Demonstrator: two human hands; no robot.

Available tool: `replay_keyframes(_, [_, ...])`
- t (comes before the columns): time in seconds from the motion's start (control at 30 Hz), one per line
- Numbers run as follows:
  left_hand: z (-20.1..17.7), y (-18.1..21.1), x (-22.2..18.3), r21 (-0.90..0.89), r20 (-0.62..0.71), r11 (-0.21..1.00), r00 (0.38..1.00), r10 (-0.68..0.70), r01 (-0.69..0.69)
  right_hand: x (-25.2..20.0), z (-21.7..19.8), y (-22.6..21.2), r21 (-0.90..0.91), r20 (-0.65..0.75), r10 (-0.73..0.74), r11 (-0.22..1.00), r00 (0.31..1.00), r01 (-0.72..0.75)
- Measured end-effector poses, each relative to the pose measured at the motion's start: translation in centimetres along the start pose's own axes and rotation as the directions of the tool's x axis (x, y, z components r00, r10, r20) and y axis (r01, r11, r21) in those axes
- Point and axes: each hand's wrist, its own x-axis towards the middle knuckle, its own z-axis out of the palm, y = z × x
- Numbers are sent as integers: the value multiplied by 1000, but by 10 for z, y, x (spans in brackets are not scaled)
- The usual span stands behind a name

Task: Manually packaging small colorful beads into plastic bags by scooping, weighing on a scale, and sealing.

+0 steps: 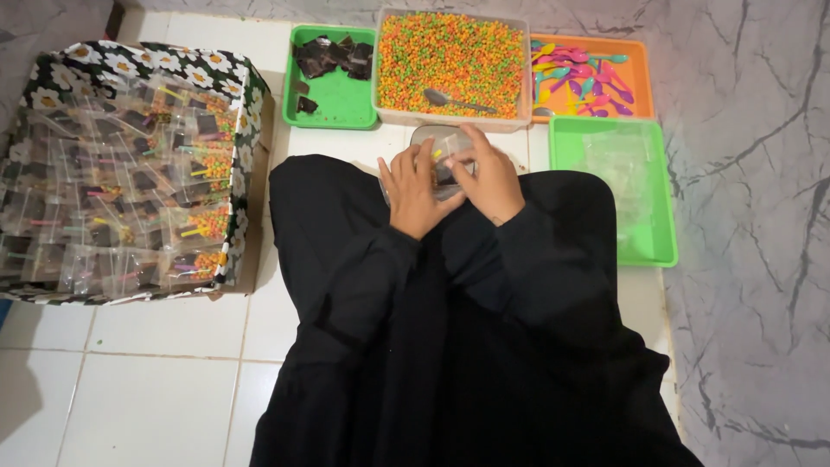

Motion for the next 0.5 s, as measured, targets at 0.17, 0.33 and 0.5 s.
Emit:
replay_keyframes(0.17, [3, 7, -2, -46, -17, 999, 1000, -4, 3, 1, 32, 41, 58, -51, 1, 998, 999, 1])
replay_keyframes(0.33, [5, 13, -7, -106, 15, 994, 1000, -19, 21, -2, 42, 59, 151, 9, 48, 987, 999, -49])
replay_keyframes(0.5, [32, -25, -8, -413, 182, 898, 980, -84, 154, -5, 22, 57, 161, 116, 59, 984, 991, -78])
